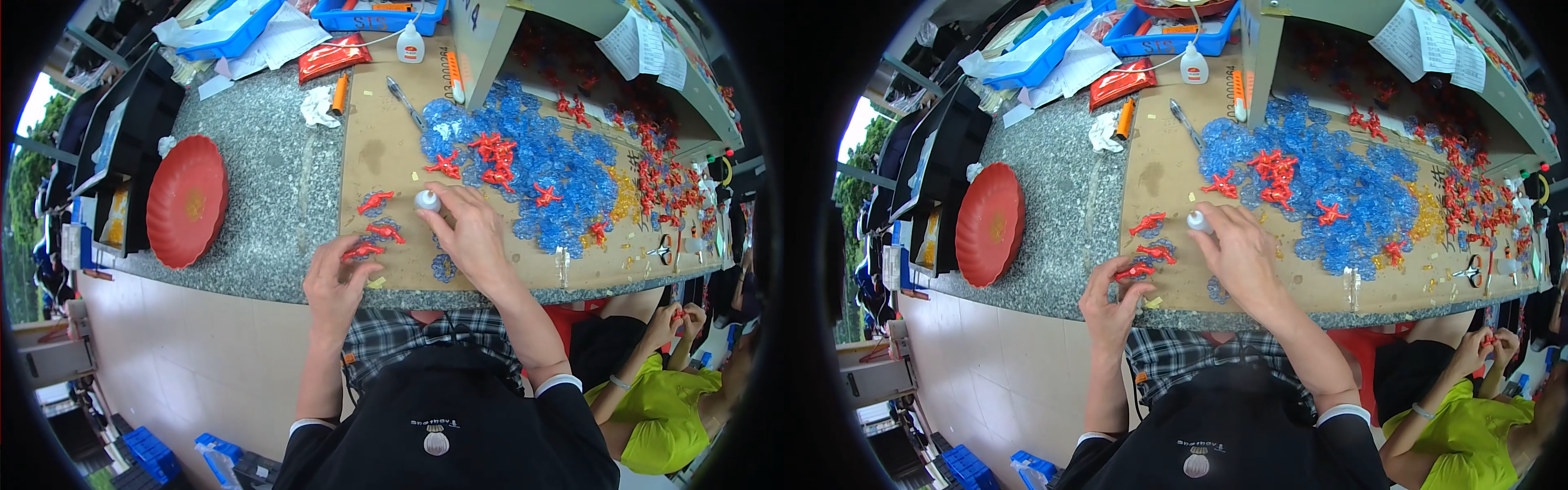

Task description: The person applies glue from a bottle to small plastic star-shaped pieces, then joins them together by hand to form larger assemblies.

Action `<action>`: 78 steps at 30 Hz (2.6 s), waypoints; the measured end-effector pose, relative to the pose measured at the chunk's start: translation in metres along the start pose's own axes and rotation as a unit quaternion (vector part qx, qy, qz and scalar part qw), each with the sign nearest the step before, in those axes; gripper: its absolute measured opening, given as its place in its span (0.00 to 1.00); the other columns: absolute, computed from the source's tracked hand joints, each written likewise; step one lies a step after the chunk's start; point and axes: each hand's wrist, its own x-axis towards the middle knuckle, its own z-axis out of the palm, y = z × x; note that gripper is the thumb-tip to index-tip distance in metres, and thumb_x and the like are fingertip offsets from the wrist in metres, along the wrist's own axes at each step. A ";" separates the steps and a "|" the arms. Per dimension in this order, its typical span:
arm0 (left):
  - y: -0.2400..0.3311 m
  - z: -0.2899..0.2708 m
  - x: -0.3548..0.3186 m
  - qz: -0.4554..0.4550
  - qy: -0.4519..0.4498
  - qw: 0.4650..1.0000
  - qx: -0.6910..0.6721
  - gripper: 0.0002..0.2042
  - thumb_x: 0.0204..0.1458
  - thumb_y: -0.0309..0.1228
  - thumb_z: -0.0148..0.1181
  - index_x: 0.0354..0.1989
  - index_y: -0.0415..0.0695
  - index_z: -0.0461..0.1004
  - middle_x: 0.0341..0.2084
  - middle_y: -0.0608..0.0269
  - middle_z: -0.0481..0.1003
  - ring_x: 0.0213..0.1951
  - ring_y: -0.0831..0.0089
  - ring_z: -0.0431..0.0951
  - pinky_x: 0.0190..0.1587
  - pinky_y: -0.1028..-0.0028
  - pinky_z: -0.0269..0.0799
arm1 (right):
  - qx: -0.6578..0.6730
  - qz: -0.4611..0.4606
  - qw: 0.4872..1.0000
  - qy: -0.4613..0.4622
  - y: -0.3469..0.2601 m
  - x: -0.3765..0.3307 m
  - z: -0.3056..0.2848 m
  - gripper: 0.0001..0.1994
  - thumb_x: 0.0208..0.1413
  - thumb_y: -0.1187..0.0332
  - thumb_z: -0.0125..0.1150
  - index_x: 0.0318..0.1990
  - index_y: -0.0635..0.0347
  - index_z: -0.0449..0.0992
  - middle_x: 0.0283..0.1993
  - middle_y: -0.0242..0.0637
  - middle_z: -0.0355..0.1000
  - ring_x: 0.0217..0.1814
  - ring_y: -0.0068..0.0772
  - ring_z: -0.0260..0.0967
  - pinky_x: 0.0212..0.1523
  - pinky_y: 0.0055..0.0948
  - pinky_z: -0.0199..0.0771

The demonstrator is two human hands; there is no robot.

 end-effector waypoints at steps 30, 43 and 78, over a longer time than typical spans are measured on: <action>0.057 0.064 -0.035 0.024 -0.130 0.977 0.170 0.17 0.40 0.31 0.68 0.39 0.39 0.74 0.33 0.56 0.73 0.35 0.59 0.72 0.37 0.68 0.70 | 0.290 0.151 0.945 -0.004 0.025 -0.093 -0.066 0.15 0.56 0.71 0.56 0.49 0.66 0.66 0.38 0.34 0.74 0.35 0.16 0.66 0.36 0.18 0.67; 0.053 0.118 0.079 0.134 -0.083 0.951 0.267 0.10 0.45 0.25 0.61 0.37 0.39 0.72 0.32 0.56 0.71 0.36 0.58 0.69 0.37 0.63 0.66 | 0.302 0.137 0.943 0.042 0.041 -0.092 -0.082 0.17 0.50 0.74 0.60 0.49 0.65 0.69 0.38 0.40 0.75 0.40 0.28 0.73 0.40 0.24 0.71; 0.033 0.036 -0.052 -0.424 -0.176 0.550 -0.698 0.19 0.58 0.36 0.51 0.54 0.40 0.64 0.34 0.60 0.70 0.31 0.77 0.68 0.36 0.78 0.65 | 0.231 -0.009 0.973 0.020 0.002 -0.089 -0.066 0.18 0.32 0.74 0.71 0.35 0.70 0.78 0.20 0.37 0.68 0.21 0.27 0.63 0.22 0.23 0.58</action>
